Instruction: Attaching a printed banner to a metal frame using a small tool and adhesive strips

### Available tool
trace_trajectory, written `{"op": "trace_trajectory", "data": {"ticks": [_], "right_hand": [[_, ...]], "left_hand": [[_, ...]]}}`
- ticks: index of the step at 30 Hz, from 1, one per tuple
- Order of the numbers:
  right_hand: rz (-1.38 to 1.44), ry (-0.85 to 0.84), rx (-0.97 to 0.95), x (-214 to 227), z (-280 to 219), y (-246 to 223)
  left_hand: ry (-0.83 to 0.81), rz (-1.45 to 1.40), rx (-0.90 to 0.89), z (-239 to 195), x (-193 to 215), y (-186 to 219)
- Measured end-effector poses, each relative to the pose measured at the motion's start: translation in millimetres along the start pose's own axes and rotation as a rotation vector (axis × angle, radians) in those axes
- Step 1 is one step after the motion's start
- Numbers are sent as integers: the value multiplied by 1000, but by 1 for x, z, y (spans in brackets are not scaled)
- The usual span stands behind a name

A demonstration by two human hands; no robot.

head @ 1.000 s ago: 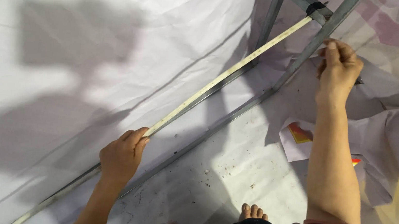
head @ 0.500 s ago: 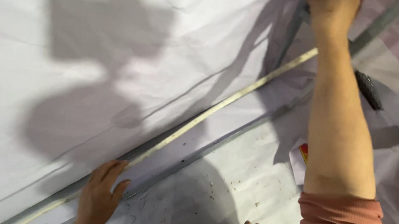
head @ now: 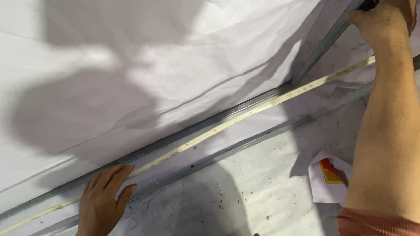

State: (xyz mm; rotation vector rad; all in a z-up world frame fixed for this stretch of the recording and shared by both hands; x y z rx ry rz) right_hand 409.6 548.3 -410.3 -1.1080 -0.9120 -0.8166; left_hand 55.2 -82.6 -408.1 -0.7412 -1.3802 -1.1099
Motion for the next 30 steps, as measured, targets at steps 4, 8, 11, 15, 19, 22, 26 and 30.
{"op": "trace_trajectory", "data": {"ticks": [4,8,11,15,19,22,26,30], "right_hand": [[-126,-19,85,-15,4,8],[-415,12,149,-27,10,18],[-324,19,203,-36,16,43],[-282,-175,95,-25,9,28],[-227,-156,20,-13,2,24],[-284,-32,173,-20,6,33],[-585,252,381,-31,10,36],[-413,270,415,-30,-7,33]], "left_hand": [[12,39,-48,3,3,3],[-4,42,-115,6,8,8],[16,26,-125,8,14,10],[21,24,-140,14,11,9],[85,43,-160,20,19,16],[151,55,-156,20,22,14],[156,71,-129,18,9,7],[205,94,-134,7,14,5]]}}
Point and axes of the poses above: each hand's wrist, its own z-axis towards the middle knuckle, its own x-axis out of the back of the hand, y = z × x, the point moved 8 cm from there along z, towards the middle knuckle, and after that the axes turned 1 degree about y, right-handed, at the moved point
